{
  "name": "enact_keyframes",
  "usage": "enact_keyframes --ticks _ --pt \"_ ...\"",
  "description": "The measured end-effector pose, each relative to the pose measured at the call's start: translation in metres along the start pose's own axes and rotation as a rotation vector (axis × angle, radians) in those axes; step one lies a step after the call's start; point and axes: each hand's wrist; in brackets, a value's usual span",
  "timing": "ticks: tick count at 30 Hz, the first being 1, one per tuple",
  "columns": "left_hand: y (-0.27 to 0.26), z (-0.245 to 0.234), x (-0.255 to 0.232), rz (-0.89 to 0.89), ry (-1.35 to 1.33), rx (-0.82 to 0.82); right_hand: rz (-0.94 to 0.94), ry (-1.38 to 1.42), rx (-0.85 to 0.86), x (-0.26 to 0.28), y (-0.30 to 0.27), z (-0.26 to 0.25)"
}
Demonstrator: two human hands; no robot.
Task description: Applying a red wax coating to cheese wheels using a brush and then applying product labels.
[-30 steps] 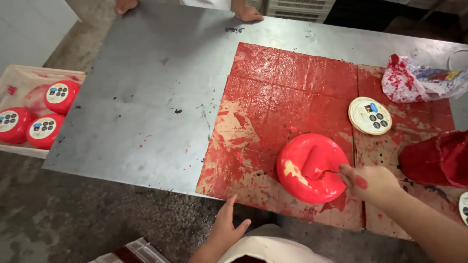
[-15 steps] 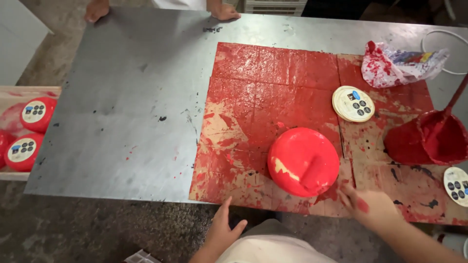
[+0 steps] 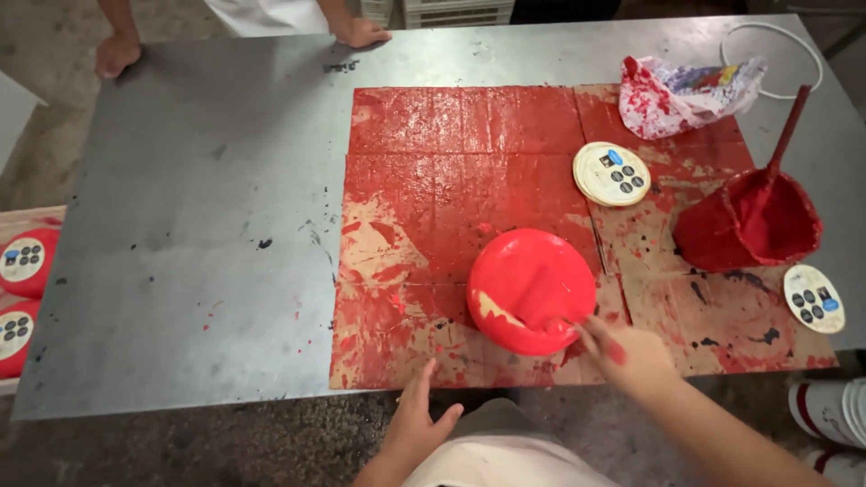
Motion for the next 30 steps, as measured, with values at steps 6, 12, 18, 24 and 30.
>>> enact_keyframes --ticks 6,12,18,24,30 --pt "-0.006 -0.008 -0.001 -0.226 -0.021 0.045 0.245 0.018 0.119 -0.027 -0.047 0.003" --pt "-0.025 -0.015 -0.043 -0.201 -0.082 0.125 0.054 0.131 -0.057 0.029 0.051 -0.052" --pt "0.018 0.037 0.038 0.1 -0.056 -0.059 0.294 0.276 0.088 0.007 -0.013 -0.054" --pt "0.013 0.031 0.039 -0.097 -0.066 0.004 0.416 0.478 0.041 -0.018 -0.014 -0.037" --pt "-0.012 0.007 -0.024 -0.168 0.024 0.182 0.21 0.499 0.0 -0.005 0.075 -0.083"
Point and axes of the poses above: each hand's wrist, its own y-axis towards the middle knuckle, its own z-axis out of the palm, x = y × z, and after that the axes turned 9 degrees about -z, right-handed
